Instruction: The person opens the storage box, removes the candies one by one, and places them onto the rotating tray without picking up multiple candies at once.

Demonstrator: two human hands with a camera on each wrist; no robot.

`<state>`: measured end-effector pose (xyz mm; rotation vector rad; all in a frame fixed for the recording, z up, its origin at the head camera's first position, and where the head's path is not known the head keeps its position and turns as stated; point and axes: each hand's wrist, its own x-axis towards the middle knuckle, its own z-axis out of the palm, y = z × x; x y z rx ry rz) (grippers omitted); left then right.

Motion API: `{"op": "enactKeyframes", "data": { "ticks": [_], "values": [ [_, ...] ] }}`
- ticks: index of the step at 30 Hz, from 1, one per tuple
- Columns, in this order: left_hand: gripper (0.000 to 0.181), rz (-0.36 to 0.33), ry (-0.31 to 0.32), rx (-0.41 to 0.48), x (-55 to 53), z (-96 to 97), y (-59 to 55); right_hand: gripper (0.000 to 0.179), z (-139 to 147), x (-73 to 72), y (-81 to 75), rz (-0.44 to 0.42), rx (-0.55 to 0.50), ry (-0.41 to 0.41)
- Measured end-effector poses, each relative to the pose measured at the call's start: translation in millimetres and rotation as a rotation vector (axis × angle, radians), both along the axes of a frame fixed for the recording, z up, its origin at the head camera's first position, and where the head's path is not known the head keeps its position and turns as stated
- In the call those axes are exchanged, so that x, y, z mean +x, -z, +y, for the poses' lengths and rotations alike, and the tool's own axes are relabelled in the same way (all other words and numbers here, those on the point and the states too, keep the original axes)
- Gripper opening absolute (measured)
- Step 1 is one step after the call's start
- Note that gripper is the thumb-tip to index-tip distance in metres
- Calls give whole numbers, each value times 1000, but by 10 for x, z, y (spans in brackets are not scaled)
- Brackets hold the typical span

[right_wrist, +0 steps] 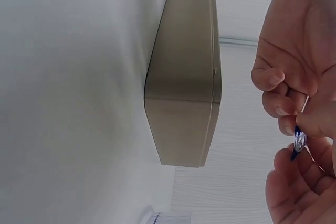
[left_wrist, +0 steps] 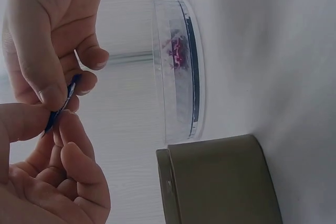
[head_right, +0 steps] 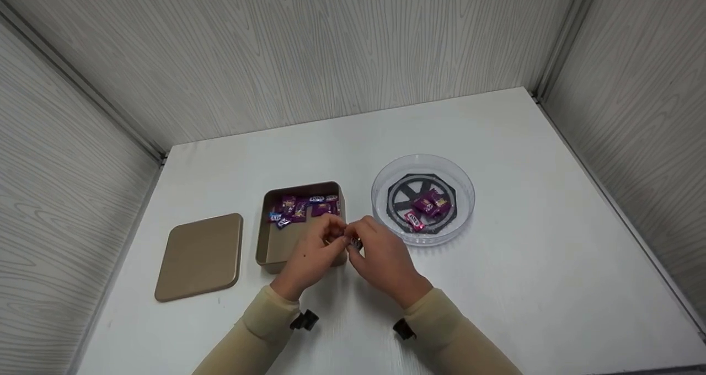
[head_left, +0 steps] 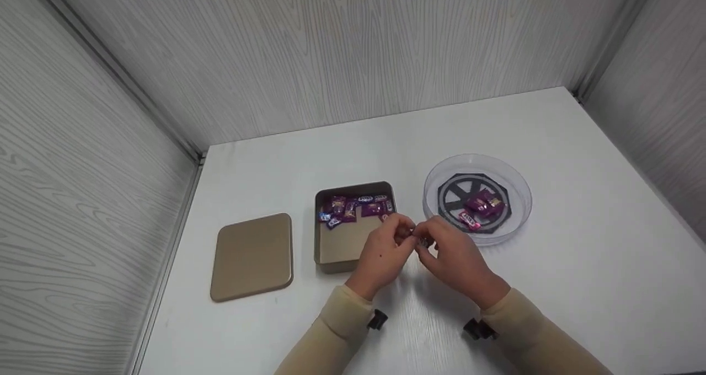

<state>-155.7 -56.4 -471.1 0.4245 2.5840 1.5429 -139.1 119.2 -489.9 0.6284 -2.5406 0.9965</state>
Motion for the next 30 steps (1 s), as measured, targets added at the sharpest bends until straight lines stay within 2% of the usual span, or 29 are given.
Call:
{"op": "enactKeyframes", "data": {
  "ticks": [4,9,18,24,30],
  "values": [
    [17,18,24,-33,-9,2,20,19,75,-31,25,0,28,17],
    [21,-2,43,-60,-10,-42,27,18,285,-116,95,-14,77,67],
    [19,-8,-6,-49,-62,-181,77,16,775,-383,228,-209,169,203],
    [22,-23,-36,-83,-107,-276,123,13,1027,-566,274,-264,250,285],
    [24,-19,-57,-179,-156,-429,169,14,1044,-679,276,-276,329,250]
  ]
}}
